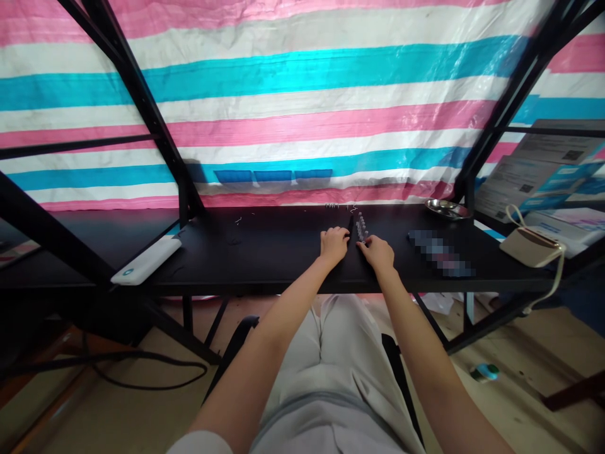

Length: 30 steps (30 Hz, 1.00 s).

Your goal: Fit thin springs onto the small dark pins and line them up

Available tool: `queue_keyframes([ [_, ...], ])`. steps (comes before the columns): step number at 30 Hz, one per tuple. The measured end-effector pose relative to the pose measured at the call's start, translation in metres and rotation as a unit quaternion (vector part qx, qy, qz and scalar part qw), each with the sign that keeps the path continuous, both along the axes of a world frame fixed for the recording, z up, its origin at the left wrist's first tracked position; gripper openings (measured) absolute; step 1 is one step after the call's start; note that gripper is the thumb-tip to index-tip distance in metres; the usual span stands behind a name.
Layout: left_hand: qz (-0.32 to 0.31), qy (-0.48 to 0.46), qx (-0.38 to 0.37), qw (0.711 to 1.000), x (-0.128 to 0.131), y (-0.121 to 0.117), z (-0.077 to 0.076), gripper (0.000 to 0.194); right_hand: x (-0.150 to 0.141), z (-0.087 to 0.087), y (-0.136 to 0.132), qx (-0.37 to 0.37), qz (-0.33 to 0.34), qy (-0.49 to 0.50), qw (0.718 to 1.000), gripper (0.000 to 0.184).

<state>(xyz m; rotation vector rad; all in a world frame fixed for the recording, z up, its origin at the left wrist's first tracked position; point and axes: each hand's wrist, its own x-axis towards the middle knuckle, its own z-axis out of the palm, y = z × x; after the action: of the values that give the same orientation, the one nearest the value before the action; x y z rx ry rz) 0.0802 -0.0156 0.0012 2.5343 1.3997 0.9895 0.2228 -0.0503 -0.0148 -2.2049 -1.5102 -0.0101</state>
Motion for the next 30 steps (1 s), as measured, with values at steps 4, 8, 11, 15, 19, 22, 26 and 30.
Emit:
queue_keyframes([
  [4,-0.023,-0.015,0.002,1.000,-0.024,0.012,0.006,0.013,-0.003,-0.001,-0.001,0.023,0.068,-0.019,0.997,0.023],
  [8,-0.032,-0.099,0.001,0.995,-0.064,0.030,0.008,0.013,-0.017,0.001,0.000,0.080,0.233,-0.035,0.969,0.024],
  [11,-0.013,-0.198,-0.022,0.980,-0.089,0.041,0.003,0.014,-0.033,0.006,0.008,0.111,0.298,-0.043,0.947,0.028],
  [15,0.009,-0.288,-0.043,0.957,-0.103,0.043,-0.006,0.012,-0.058,0.014,0.028,0.116,0.285,-0.044,0.950,0.029],
  [19,0.010,-0.304,-0.045,0.952,-0.104,0.038,-0.006,0.013,-0.076,0.012,0.038,0.135,0.260,-0.017,0.956,0.032],
  [22,0.013,-0.308,-0.047,0.950,-0.105,0.035,-0.004,0.014,-0.081,0.007,0.034,0.129,0.260,-0.014,0.957,0.033],
  [26,0.013,-0.316,-0.052,0.947,-0.106,0.034,-0.003,0.015,-0.080,0.005,0.027,0.111,0.258,-0.028,0.959,0.034],
  [30,0.011,-0.316,-0.059,0.947,-0.106,0.033,-0.002,0.016,-0.080,0.006,0.026,0.099,0.254,-0.039,0.961,0.034],
])
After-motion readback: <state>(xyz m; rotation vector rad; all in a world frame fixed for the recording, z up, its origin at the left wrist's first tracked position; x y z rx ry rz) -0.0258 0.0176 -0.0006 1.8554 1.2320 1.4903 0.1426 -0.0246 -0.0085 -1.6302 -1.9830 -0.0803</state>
